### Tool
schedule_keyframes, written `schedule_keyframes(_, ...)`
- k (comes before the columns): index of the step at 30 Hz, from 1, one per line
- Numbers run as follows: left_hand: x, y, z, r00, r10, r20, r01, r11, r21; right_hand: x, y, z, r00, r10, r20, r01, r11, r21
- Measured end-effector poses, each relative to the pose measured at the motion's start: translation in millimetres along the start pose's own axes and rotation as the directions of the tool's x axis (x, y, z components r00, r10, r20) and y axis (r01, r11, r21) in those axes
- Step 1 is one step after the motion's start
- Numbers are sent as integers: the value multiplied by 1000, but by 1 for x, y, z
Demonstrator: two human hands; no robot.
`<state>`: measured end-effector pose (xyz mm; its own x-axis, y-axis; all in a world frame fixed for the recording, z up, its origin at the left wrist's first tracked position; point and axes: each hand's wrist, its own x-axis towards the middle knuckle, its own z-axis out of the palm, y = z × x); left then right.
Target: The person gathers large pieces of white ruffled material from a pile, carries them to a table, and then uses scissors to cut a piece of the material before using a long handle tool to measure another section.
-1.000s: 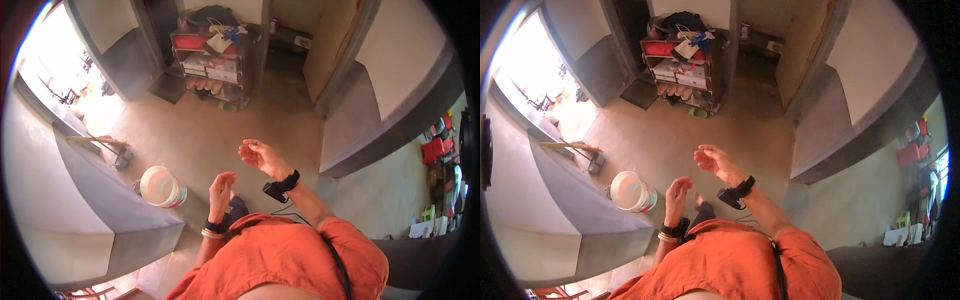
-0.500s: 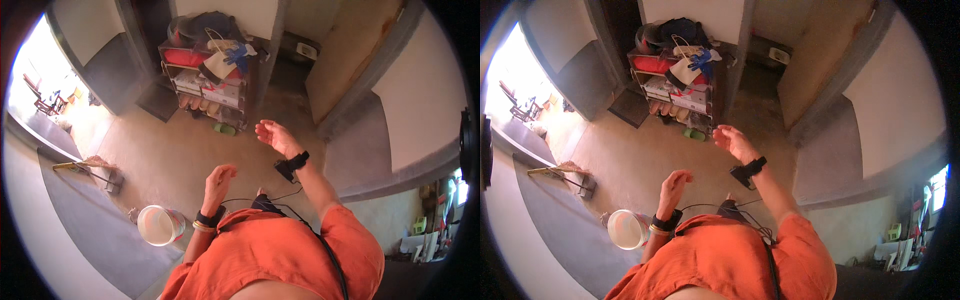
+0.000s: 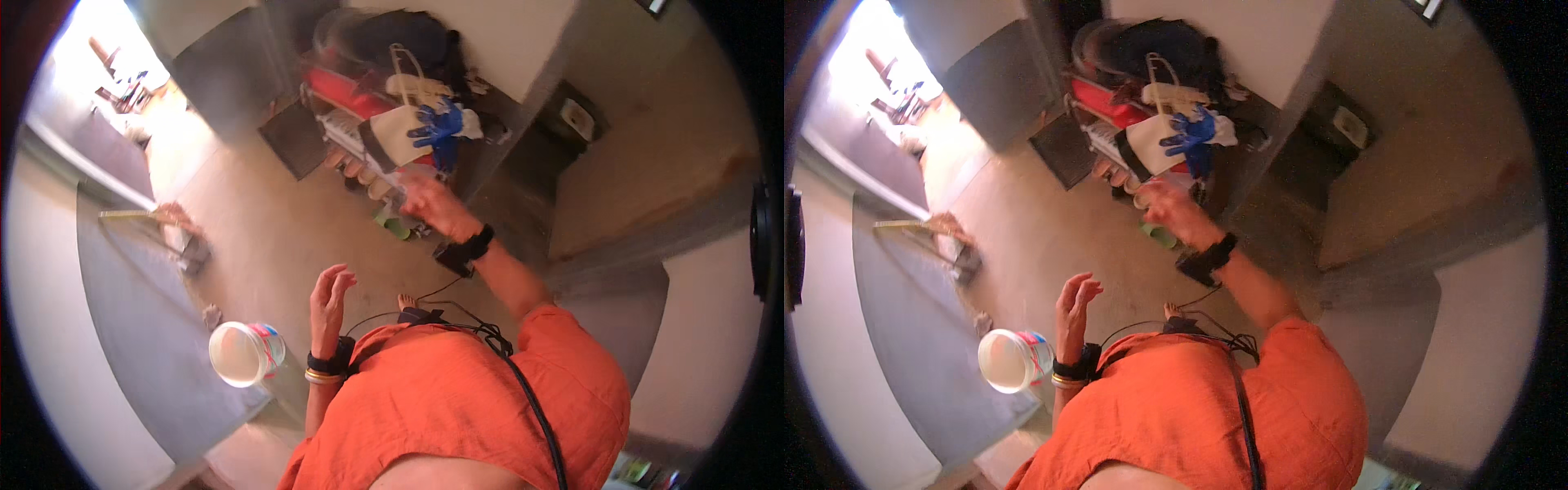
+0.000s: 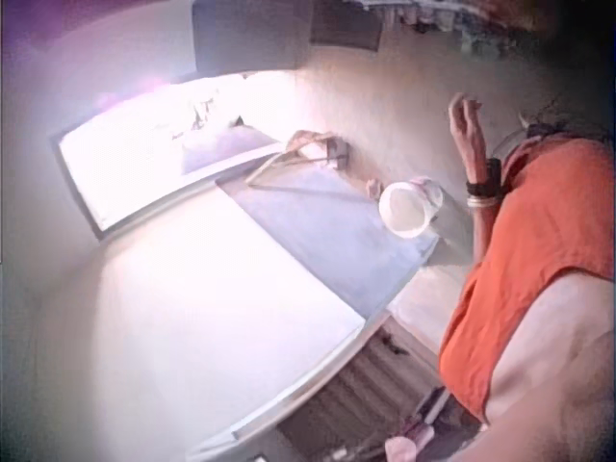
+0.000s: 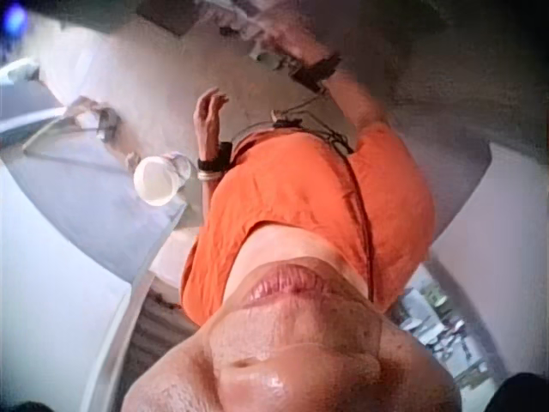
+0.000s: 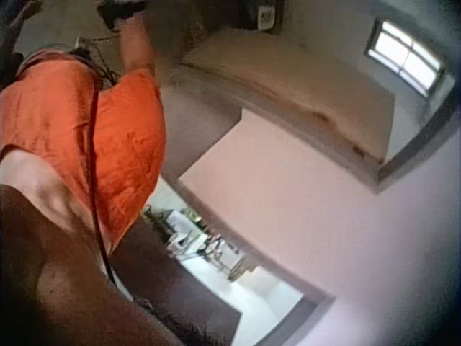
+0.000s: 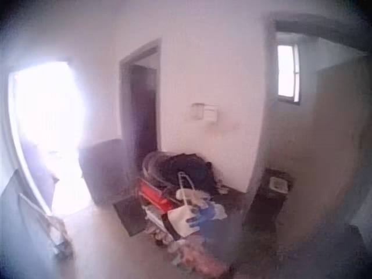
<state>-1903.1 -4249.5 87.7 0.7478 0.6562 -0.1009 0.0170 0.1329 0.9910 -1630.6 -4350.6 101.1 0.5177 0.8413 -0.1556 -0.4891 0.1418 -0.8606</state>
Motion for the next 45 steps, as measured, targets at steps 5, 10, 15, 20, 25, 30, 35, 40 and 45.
schedule_keyframes(5, 13, 18, 18, 994, 63, -91, -70, 994, -82, 10, 59, 80, 794, 425, 435, -436, 896, -79)
schedule_keyframes(10, -15, 20, -1, 963, -54, -264, -2, 978, -210, 10, 89, 143, 416, 519, 747, -711, 697, -88)
schedule_keyframes(15, -85, 18, -36, 882, -115, -457, -32, 953, -302, -35, 109, 226, 226, 654, 722, -702, 623, -345)
schedule_keyframes(20, -173, 9, -73, 659, -59, -749, -201, 947, -252, -93, 171, 295, 26, 666, 746, -646, 581, -496)
schedule_keyframes(25, -303, 6, -124, 469, -111, -876, -210, 950, -232, -199, 228, 387, -88, 652, 753, -495, 627, -601)
schedule_keyframes(30, -415, 1, -165, 97, -80, -992, -524, 843, -119, -303, 287, 480, -345, 639, 687, -307, 615, -726)
schedule_keyframes(35, -500, -27, -202, -113, 144, -983, -568, 802, 183, -369, 349, 548, -586, 606, 538, -466, 292, -835)
schedule_keyframes(40, -560, -18, -269, -256, 47, -966, -450, 878, 162, -413, 413, 635, -670, 621, 407, -420, 134, -897)
schedule_keyframes(45, -627, -17, -363, -419, 27, -908, -427, 876, 223, -458, 475, 739, -724, 614, 314, -309, 118, -944)
